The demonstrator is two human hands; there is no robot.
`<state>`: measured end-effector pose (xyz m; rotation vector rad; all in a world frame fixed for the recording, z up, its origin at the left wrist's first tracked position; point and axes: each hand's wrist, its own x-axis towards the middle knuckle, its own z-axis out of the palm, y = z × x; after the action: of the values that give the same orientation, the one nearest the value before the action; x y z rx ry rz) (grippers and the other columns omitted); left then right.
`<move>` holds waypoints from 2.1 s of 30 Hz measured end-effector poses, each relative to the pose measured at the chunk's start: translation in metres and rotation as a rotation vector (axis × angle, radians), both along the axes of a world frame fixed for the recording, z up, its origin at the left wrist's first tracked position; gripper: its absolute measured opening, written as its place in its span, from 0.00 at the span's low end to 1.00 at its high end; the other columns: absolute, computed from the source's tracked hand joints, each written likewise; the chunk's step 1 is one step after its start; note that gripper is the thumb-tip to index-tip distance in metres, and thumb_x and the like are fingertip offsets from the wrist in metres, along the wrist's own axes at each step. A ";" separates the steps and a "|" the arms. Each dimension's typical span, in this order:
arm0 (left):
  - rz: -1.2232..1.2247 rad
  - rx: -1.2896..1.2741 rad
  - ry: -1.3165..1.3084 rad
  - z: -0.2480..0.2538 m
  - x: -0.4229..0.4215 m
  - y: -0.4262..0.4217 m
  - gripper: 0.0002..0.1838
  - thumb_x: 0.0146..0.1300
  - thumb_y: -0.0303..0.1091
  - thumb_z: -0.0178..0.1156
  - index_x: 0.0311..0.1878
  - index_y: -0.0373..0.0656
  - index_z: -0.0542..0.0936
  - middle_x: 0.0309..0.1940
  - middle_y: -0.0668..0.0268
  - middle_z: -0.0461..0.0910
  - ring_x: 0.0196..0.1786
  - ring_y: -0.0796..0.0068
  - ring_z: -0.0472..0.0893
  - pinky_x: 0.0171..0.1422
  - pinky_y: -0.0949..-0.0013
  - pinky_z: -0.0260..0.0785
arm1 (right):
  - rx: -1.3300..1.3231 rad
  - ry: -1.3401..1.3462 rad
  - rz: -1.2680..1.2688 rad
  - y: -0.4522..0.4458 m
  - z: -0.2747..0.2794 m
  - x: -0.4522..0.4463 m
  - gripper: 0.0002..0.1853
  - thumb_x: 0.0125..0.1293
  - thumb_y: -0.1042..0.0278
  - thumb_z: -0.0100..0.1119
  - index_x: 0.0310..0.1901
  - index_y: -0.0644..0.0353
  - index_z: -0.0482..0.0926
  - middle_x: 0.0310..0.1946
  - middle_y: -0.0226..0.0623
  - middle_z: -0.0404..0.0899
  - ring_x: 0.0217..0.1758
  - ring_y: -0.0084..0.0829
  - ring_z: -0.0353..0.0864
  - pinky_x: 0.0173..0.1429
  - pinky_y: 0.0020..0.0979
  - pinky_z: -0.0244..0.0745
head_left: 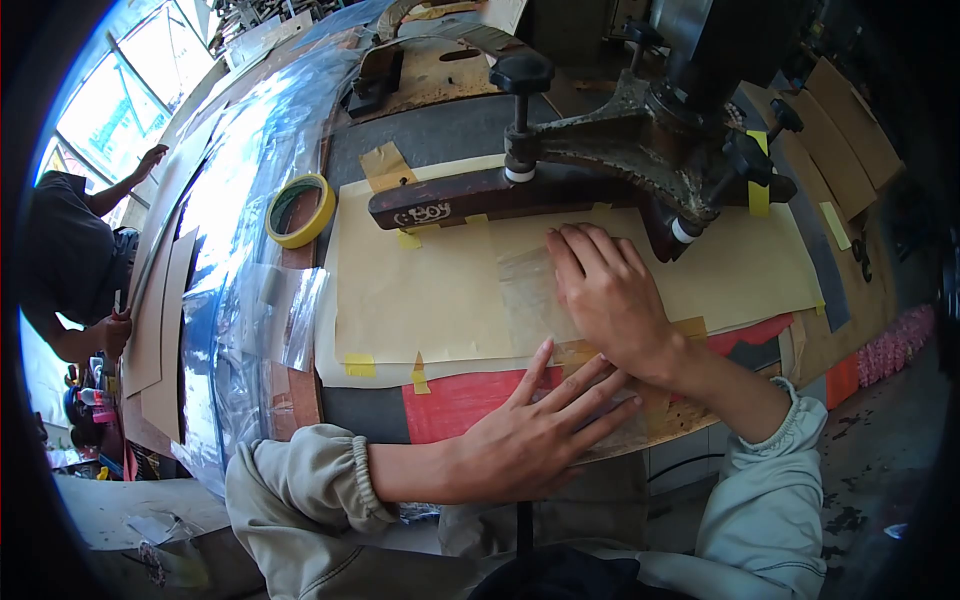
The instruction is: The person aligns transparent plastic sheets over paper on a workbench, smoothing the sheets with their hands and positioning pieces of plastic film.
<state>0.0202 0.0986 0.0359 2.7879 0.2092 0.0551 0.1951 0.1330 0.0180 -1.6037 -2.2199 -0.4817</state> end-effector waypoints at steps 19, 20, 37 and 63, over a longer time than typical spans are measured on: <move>-0.027 0.050 0.042 0.007 -0.003 -0.007 0.43 0.62 0.46 0.57 0.75 0.46 0.47 0.75 0.54 0.44 0.78 0.53 0.43 0.72 0.31 0.40 | 0.053 0.008 0.037 0.002 -0.005 0.004 0.16 0.57 0.70 0.55 0.47 0.66 0.76 0.42 0.41 0.78 0.49 0.36 0.75 0.52 0.36 0.71; -0.031 0.042 0.068 0.009 -0.003 -0.006 0.43 0.62 0.46 0.57 0.75 0.47 0.46 0.75 0.55 0.43 0.78 0.53 0.43 0.72 0.31 0.40 | 0.076 0.003 0.042 0.003 -0.006 0.003 0.15 0.56 0.70 0.54 0.46 0.66 0.76 0.41 0.40 0.78 0.48 0.35 0.75 0.52 0.35 0.71; -0.086 -0.021 -0.001 0.041 -0.034 -0.068 0.34 0.68 0.35 0.50 0.75 0.49 0.49 0.75 0.57 0.49 0.76 0.55 0.51 0.74 0.42 0.49 | -0.273 0.276 0.178 -0.061 0.019 -0.002 0.13 0.61 0.63 0.56 0.43 0.61 0.79 0.44 0.43 0.77 0.54 0.43 0.74 0.58 0.45 0.66; 0.648 0.067 -0.342 -0.007 -0.048 -0.047 0.47 0.42 0.42 0.74 0.67 0.43 0.63 0.71 0.58 0.58 0.76 0.58 0.53 0.77 0.44 0.37 | -0.049 0.872 0.252 -0.155 0.011 0.003 0.09 0.61 0.75 0.62 0.43 0.58 0.81 0.40 0.35 0.83 0.48 0.33 0.82 0.58 0.35 0.73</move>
<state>-0.0278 0.0514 0.0289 2.5960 1.0155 0.6932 0.1976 -0.0218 0.0286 -1.1862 -1.7008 0.3051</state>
